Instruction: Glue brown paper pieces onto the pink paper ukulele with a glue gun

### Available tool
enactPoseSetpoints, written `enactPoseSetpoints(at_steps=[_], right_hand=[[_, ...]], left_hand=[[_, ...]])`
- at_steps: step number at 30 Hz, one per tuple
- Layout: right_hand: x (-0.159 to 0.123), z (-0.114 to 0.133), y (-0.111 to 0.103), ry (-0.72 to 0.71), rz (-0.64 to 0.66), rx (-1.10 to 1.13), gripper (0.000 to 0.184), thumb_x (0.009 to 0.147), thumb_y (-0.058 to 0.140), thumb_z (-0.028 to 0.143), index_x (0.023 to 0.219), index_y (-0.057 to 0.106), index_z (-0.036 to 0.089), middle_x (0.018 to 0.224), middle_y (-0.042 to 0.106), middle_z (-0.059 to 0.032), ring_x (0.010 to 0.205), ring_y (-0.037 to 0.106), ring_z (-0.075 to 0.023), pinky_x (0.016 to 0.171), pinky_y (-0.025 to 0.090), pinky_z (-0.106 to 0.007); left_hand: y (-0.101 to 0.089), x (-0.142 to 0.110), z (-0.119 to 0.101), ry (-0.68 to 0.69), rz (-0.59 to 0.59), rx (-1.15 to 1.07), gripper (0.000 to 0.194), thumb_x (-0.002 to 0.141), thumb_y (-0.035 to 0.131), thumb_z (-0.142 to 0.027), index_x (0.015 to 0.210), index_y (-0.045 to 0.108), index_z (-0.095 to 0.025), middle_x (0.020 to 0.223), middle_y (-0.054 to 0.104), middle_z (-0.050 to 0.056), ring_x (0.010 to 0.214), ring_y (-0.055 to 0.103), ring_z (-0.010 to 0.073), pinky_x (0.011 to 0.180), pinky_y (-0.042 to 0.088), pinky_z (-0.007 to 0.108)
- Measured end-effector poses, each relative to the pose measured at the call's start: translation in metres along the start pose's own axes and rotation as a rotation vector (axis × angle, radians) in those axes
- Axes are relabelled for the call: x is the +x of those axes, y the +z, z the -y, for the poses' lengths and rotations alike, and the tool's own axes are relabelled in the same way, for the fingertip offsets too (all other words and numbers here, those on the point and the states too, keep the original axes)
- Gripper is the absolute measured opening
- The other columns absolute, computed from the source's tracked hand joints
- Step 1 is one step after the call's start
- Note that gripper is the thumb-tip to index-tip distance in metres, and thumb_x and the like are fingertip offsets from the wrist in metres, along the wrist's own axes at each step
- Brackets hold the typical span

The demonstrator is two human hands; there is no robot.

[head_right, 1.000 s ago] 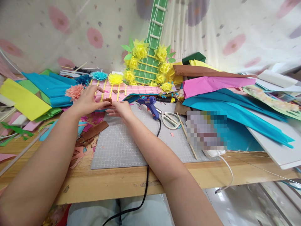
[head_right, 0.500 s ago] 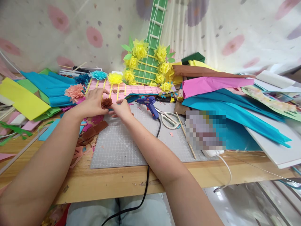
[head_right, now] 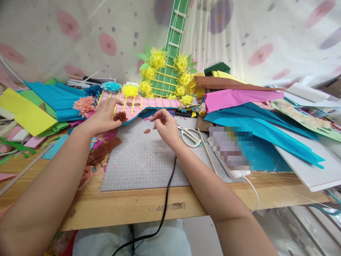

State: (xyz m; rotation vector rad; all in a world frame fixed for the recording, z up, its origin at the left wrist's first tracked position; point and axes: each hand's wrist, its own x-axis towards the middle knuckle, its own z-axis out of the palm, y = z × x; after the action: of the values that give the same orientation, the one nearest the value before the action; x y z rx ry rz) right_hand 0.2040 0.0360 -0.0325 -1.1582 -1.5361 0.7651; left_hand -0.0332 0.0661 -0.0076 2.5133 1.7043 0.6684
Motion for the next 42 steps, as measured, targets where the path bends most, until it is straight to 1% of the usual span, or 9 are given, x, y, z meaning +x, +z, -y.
enactPoseSetpoints(at_steps=[2,5,9,11,14,20,27,34,42], right_hand=[[-0.005,-0.008,-0.016,-0.135,-0.132,-0.178,0.009,0.071,0.04,0.017,0.072,0.048,0.021,0.074,0.062,-0.0015,0.06,0.056,-0.0117,0.061,0.047,-0.027],[-0.005,-0.02,-0.036,-0.213,-0.363,-0.365,0.013,0.074,0.035,0.019,0.07,0.048,0.022,0.072,0.058,-0.0033,0.067,0.056,-0.0149,0.066,0.047,-0.03],[0.0,-0.04,-0.05,-0.208,-0.51,-0.465,0.013,0.077,0.036,0.024,0.079,0.048,0.021,0.079,0.055,-0.0044,0.073,0.054,-0.0158,0.07,0.047,-0.032],[0.003,-0.05,-0.05,-0.172,-0.497,-0.466,0.016,0.077,0.042,0.029,0.089,0.048,0.02,0.088,0.055,-0.0061,0.076,0.054,-0.0162,0.073,0.048,-0.033],[0.006,-0.062,-0.044,-0.114,-0.394,-0.421,0.032,0.076,0.051,0.037,0.101,0.046,0.018,0.099,0.054,-0.0095,0.081,0.054,-0.0166,0.078,0.048,-0.034],[0.009,-0.071,-0.029,0.042,-0.193,-0.463,0.044,0.075,0.059,0.051,0.1,0.049,0.016,0.104,0.057,-0.0142,0.094,0.055,-0.0228,0.085,0.045,-0.039],[0.012,-0.078,-0.029,0.025,-0.108,-0.596,0.039,0.08,0.055,0.056,0.093,0.053,0.019,0.1,0.059,-0.0138,0.097,0.055,-0.0266,0.085,0.044,-0.042],[0.01,-0.072,-0.027,0.048,-0.09,-0.583,0.035,0.079,0.058,0.049,0.095,0.052,0.018,0.1,0.062,-0.014,0.093,0.058,-0.0267,0.083,0.044,-0.04],[0.01,-0.068,-0.027,0.101,-0.082,-0.563,0.033,0.079,0.057,0.046,0.094,0.053,0.018,0.098,0.063,-0.0133,0.091,0.059,-0.0266,0.079,0.045,-0.039]], left_hand=[[-0.003,0.002,-0.01,-0.002,-0.076,-0.041,0.044,0.067,0.054,-0.013,0.109,0.046,-0.024,0.122,0.052,0.007,0.121,0.042,0.0267,0.105,0.031,0.043],[0.001,0.005,-0.033,-0.019,-0.172,-0.114,0.032,0.071,0.051,-0.012,0.1,0.051,-0.025,0.112,0.056,0.005,0.113,0.048,0.0242,0.1,0.035,0.041],[0.031,0.001,-0.064,0.031,-0.124,-0.186,0.009,0.081,0.047,-0.022,0.086,0.055,-0.021,0.095,0.06,0.006,0.095,0.055,0.0224,0.088,0.042,0.038],[0.049,-0.005,-0.073,0.01,-0.04,-0.146,0.011,0.084,0.046,-0.025,0.08,0.055,-0.02,0.087,0.06,0.007,0.088,0.056,0.0222,0.082,0.043,0.037],[0.071,-0.013,-0.075,-0.039,0.049,-0.122,0.011,0.085,0.05,-0.027,0.081,0.057,-0.019,0.088,0.06,0.008,0.089,0.057,0.0234,0.082,0.043,0.038],[0.091,-0.012,-0.068,-0.152,0.016,-0.177,0.019,0.082,0.055,-0.029,0.098,0.058,-0.019,0.102,0.057,0.009,0.103,0.053,0.0251,0.091,0.042,0.039],[0.095,-0.009,-0.066,-0.223,0.017,-0.299,0.01,0.076,0.064,-0.027,0.075,0.056,-0.02,0.09,0.055,0.006,0.094,0.054,0.0229,0.087,0.044,0.039],[0.092,-0.009,-0.063,-0.203,0.039,-0.377,0.017,0.075,0.064,-0.021,0.07,0.048,-0.021,0.079,0.058,0.002,0.081,0.055,0.0188,0.078,0.044,0.035],[0.093,-0.011,-0.065,-0.248,0.019,-0.446,0.008,0.078,0.06,-0.024,0.074,0.053,-0.021,0.08,0.064,0.002,0.076,0.057,0.0177,0.073,0.044,0.034]])
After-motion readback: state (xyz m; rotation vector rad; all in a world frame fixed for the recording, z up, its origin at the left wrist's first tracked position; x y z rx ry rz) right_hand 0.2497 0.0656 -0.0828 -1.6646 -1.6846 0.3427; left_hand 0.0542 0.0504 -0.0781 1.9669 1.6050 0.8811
